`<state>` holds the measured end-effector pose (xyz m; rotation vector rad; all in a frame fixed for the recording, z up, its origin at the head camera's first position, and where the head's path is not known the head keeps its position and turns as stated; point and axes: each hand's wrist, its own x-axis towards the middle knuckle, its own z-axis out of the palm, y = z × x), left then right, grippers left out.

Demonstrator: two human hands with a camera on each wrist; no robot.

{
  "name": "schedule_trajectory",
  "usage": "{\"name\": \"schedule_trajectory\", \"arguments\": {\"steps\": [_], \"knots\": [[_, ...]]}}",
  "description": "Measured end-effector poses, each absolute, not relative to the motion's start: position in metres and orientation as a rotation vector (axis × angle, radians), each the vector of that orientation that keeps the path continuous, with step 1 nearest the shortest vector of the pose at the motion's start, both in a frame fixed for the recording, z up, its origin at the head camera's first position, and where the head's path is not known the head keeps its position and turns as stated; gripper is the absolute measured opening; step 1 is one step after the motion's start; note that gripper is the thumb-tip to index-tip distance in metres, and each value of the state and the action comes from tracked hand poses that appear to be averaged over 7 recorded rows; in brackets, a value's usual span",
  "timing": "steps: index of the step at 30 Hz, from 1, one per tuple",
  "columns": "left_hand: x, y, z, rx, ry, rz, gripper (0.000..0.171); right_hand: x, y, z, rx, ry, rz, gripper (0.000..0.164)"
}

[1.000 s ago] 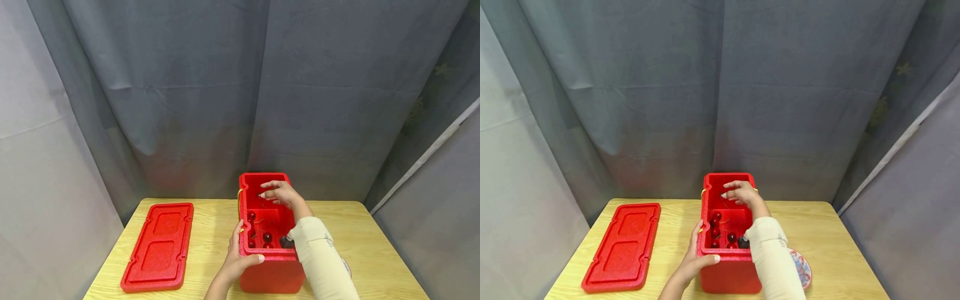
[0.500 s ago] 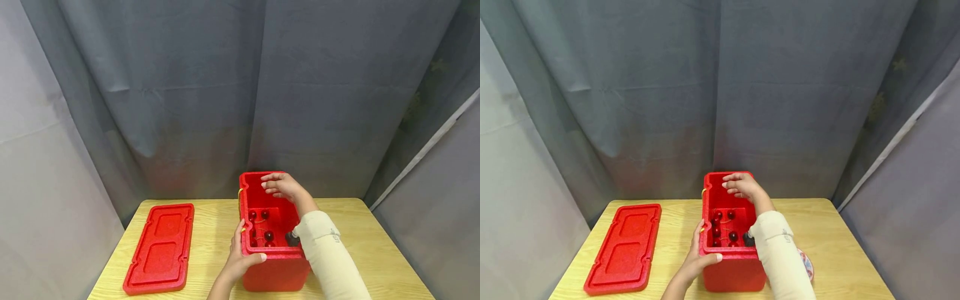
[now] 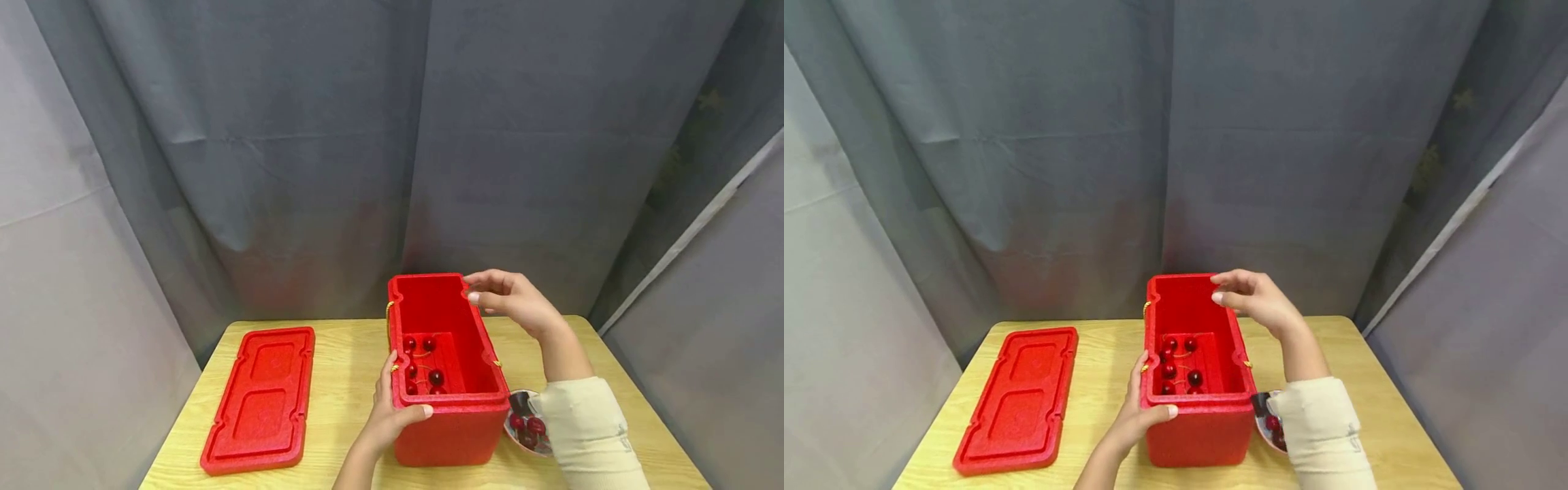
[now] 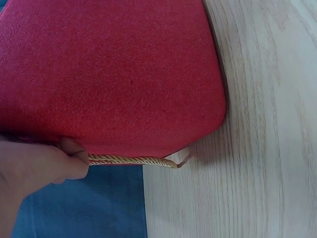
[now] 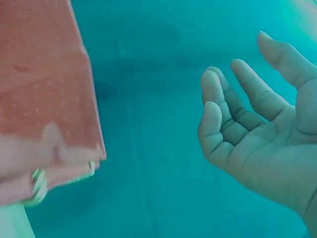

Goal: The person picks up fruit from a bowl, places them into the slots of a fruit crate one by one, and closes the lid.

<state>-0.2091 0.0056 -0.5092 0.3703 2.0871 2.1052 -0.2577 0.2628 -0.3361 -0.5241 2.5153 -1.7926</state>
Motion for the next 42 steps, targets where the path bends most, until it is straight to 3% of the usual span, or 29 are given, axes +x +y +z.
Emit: {"name": "schedule_trajectory", "arguments": {"steps": [8, 16, 21, 33, 42], "knots": [[-0.214, 0.009, -0.508, 0.369, 2.092, 2.083, 0.101, -0.200, 0.309, -0.385, -0.429, 2.581, -2.016, 0.029], [-0.214, 0.007, -0.511, 0.354, 2.091, 2.090, 0.100, -0.165, 0.322, -0.458, 0.214, 2.578, -1.919, 0.050], [-0.210, 0.007, -0.508, 0.357, 2.070, 2.104, 0.101, -0.158, 0.328, -0.502, 0.435, 2.564, -1.833, 0.048], [-0.199, 0.007, -0.501, 0.329, 2.047, 2.117, 0.102, -0.153, 0.333, -0.539, 0.512, 2.598, -1.737, 0.038], [-0.193, 0.004, -0.498, 0.325, 2.065, 2.114, 0.101, -0.158, 0.330, -0.545, 0.301, 2.723, -1.423, 0.033]]}}
